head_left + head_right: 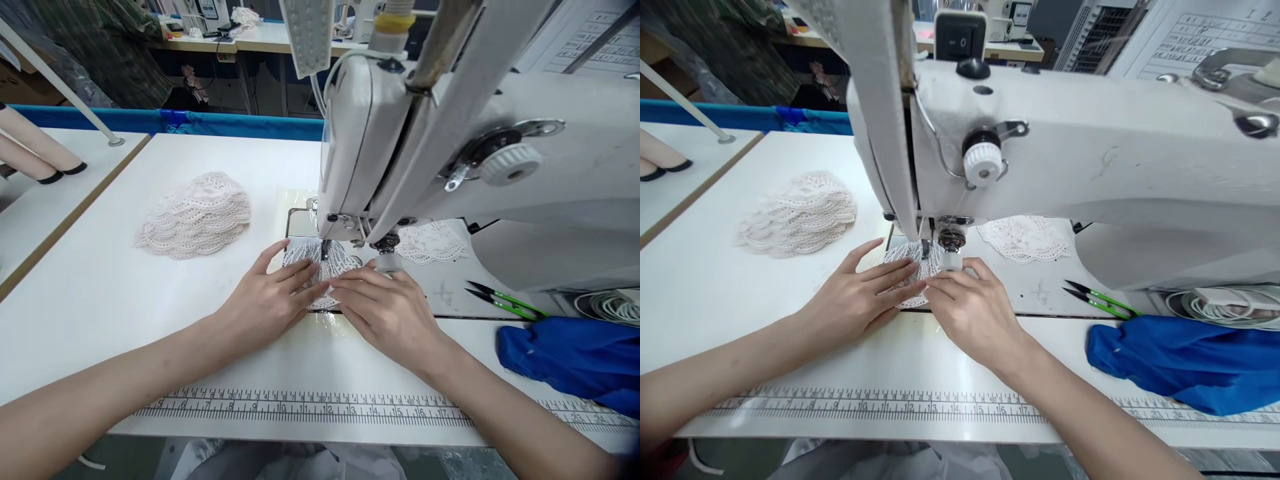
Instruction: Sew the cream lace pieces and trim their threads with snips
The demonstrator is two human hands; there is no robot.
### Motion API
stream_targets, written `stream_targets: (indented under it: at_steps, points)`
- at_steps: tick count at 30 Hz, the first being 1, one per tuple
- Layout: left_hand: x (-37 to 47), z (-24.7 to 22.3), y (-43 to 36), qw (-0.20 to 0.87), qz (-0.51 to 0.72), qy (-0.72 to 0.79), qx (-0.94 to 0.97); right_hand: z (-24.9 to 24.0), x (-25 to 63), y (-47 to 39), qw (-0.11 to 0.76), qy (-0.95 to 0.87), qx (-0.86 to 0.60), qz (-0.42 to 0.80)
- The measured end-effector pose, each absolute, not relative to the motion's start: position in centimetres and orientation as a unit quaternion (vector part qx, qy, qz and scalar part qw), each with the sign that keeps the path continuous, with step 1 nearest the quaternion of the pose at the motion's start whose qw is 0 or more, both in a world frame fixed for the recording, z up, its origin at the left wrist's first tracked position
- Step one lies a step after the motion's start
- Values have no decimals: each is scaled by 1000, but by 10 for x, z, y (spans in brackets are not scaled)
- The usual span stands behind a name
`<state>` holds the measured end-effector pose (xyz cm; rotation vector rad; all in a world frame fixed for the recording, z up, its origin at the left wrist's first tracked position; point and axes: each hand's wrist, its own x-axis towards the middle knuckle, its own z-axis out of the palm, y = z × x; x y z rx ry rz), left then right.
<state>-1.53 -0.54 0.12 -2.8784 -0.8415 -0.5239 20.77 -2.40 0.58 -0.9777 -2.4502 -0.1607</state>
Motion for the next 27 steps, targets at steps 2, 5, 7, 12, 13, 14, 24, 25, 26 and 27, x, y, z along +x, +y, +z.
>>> stream_targets:
  at_steps: [2,5,7,12,13,14,24,25,26,27]
  points:
    - [-15,0,-2,43,-175,-277,-944,5,208,-22,243,-896,-367,-62]
    - [-14,-2,4,48,-176,-284,-941,3,208,-17,241,-893,-374,-68]
    - [-14,-2,8,54,-173,-288,-940,1,208,-13,241,-891,-378,-74]
    - [-14,-4,16,60,-183,-286,-939,-4,209,-6,223,-885,-397,-97]
    - [-14,-5,17,59,-184,-287,-938,-4,209,-6,222,-885,-397,-100]
    - [-14,-6,17,56,-185,-290,-937,-4,209,-6,222,-885,-396,-102]
    - [-7,5,23,-207,-218,-390,-870,-4,207,-3,296,-837,-458,45]
    - [-7,7,24,-230,-217,-397,-861,-4,206,-3,299,-829,-468,68]
    - [-6,8,24,-244,-216,-401,-856,-4,206,-3,298,-824,-474,85]
    - [-7,9,25,-251,-216,-401,-854,-4,206,-3,297,-821,-478,95]
